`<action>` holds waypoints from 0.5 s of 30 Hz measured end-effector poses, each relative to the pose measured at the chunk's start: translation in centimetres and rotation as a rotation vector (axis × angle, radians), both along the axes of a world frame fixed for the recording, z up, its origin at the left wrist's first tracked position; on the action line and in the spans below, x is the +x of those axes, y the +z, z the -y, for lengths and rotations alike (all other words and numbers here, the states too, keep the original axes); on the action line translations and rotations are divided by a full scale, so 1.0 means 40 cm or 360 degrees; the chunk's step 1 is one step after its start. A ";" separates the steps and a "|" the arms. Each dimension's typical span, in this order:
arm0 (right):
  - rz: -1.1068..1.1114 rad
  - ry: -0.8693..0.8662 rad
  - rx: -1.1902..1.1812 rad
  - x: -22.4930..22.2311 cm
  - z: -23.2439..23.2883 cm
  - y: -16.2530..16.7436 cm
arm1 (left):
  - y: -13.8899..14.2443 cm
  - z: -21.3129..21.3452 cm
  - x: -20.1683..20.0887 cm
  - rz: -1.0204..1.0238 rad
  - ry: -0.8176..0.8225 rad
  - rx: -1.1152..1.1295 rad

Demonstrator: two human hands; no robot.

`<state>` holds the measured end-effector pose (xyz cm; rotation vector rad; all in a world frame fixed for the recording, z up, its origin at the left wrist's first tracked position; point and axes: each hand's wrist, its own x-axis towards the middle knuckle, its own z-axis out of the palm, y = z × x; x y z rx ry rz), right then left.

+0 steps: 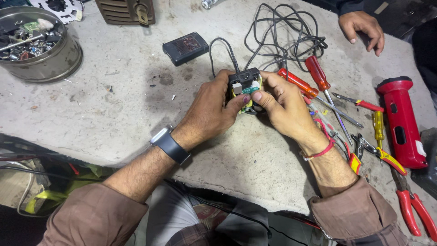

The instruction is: The person disassembles a black power adapter, uses a soldering iron on a green circuit board, reassembles the adapter, and then uses a screwdriver to adjust the power cord entry.

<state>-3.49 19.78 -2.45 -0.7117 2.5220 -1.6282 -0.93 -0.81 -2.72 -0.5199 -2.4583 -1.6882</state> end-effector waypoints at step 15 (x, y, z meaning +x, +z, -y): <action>0.0353 0.0275 -0.0157 0.027 -0.011 0.071 | -0.041 0.015 -0.018 0.0374 -0.0210 0.0781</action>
